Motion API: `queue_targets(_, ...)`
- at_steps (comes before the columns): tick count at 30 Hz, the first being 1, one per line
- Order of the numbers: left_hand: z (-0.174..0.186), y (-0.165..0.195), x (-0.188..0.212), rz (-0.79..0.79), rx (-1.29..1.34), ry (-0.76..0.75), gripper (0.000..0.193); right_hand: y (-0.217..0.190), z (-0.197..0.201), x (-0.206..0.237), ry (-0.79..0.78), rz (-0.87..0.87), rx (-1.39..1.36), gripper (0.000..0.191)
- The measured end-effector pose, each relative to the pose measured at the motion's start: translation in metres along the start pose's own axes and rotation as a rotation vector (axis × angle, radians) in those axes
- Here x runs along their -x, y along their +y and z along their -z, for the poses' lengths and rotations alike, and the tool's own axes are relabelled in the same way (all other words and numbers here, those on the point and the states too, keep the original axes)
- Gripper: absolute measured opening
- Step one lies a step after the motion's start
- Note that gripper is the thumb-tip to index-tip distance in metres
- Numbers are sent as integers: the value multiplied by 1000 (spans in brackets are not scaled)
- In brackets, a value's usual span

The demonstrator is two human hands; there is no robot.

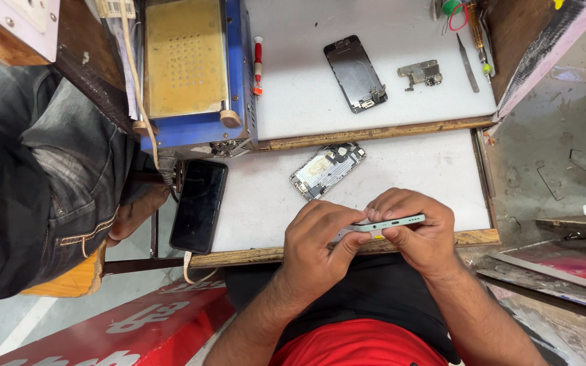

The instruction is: The person applies adhesive to a smartphone back cover, aligns it with the phone chassis, and secures it using rubber bands. They then use a screwdriver to remove screws from the phone's internal frame and clean the area with a cotton swab.

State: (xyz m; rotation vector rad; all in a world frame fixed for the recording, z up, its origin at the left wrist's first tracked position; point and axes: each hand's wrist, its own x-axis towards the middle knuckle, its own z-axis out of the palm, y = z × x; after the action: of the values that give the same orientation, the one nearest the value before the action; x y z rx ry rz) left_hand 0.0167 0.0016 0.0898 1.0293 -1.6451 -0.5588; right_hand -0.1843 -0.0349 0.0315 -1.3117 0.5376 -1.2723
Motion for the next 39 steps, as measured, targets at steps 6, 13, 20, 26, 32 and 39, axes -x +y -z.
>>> queue_targets(6, -3, 0, 5, -3, 29, 56, 14, -11, -4, -3, -11, -56, 93, 16)
queue_targets(13, -1, 5, -3, -83, -86, 20, 21, -13, -1, 2, 22, -45, 244, 15)
queue_targets(20, 13, -3, 0, 37, -275, -123, 14, 0, -6, -4, -2, -103, 123, 17)
queue_targets(26, 18, -6, 4, -19, -409, -157, 15, -7, -2, -12, -167, -83, 529, 21)
queue_targets(32, 12, -19, 6, 62, -444, -269, 28, 25, 10, 5, -33, -111, 342, 20)
queue_targets(39, 3, -40, 13, 99, -479, -268, 27, 26, 19, 11, 10, -262, 443, 21)
